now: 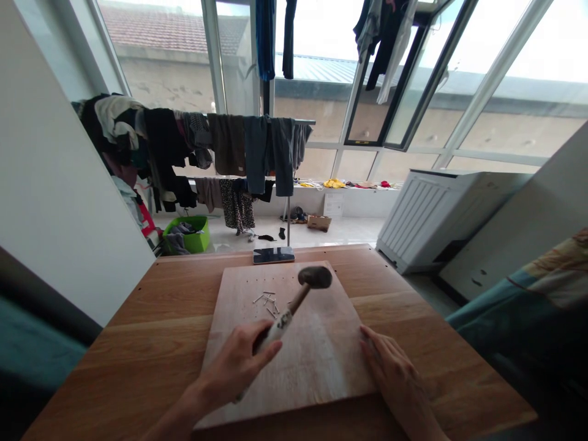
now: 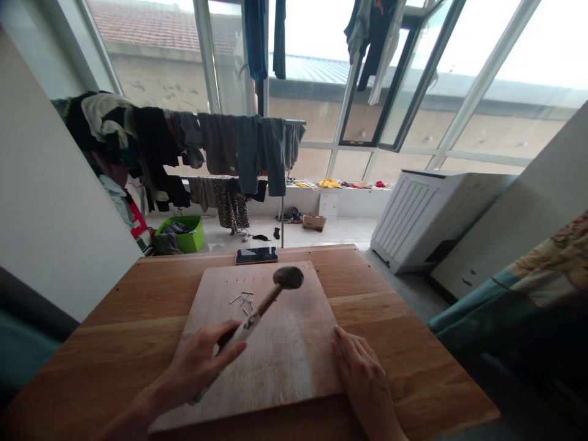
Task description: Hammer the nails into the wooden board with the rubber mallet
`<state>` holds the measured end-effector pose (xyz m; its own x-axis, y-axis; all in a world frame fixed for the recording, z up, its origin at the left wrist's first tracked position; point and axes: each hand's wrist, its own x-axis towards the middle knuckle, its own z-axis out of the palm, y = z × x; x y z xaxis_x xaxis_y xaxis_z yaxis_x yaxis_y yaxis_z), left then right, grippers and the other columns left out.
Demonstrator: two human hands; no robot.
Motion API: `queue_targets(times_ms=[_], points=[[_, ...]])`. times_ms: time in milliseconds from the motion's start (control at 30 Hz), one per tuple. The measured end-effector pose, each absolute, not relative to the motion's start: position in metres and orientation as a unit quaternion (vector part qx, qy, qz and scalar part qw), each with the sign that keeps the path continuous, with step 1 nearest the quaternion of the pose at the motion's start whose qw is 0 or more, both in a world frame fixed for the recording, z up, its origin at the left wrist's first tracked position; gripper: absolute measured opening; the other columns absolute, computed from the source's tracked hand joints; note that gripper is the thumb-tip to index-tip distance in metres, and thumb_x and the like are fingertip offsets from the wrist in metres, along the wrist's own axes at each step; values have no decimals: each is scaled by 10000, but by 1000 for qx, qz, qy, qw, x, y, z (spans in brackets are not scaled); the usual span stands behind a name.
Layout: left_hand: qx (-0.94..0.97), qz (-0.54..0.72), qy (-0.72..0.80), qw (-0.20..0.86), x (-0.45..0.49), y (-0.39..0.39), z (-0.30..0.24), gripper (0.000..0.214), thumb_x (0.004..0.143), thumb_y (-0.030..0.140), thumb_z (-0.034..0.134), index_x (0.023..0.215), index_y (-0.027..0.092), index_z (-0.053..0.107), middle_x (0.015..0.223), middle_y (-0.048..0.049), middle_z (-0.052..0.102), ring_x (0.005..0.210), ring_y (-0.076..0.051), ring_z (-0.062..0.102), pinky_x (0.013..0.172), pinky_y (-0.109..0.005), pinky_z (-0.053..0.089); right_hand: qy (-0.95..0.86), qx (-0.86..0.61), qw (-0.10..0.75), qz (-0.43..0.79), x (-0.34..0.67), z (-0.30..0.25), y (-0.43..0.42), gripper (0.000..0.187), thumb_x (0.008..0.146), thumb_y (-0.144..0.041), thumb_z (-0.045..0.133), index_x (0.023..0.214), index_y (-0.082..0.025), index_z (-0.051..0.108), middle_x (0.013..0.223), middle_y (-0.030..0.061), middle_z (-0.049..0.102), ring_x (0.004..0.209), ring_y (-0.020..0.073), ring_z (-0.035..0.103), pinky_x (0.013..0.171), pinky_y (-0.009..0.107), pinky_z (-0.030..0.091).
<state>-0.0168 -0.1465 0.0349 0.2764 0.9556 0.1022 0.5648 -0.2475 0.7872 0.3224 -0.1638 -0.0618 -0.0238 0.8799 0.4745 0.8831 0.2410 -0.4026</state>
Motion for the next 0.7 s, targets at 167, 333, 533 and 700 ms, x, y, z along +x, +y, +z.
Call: queue_targets(times_ms=[167, 333, 533, 700], points=[[600, 387, 574, 402, -90, -141, 29, 554, 837, 716, 501, 991, 188, 567, 639, 46, 496, 465, -106, 466, 426, -213, 404, -717, -626, 307, -30, 322, -56, -158, 392, 997, -469, 403, 1155, -232, 673, 1086, 109, 735, 1041, 288, 671, 882, 454, 556], [557, 394, 670, 292, -136, -127, 7, 562, 839, 760, 420, 831, 211, 539, 551, 65, 429, 420, -119, 445, 404, -217, 349, -759, -588, 279, -24, 282, -10, -130, 285, 983, -321, 463, 1115, -214, 692, 1030, 106, 720, 1026, 290, 638, 900, 463, 511], [593, 278, 739, 159, -161, -128, -8, 348, 914, 556, 438, 846, 253, 596, 695, -15, 676, 710, -226, 684, 614, -255, 445, -875, -446, 161, 96, 180, 47, -70, 230, 959, -154, 497, 1036, -188, 711, 1003, 71, 716, 860, 197, 667, 792, 303, 499], [626, 215, 729, 177, -160, -134, -11, 260, 963, 443, 414, 973, 255, 594, 826, -50, 729, 803, -240, 711, 666, -261, 443, -877, -449, 123, 118, 122, 37, -23, 250, 820, -42, 566, 951, -166, 739, 942, 78, 734, 797, 193, 666, 692, 268, 473]])
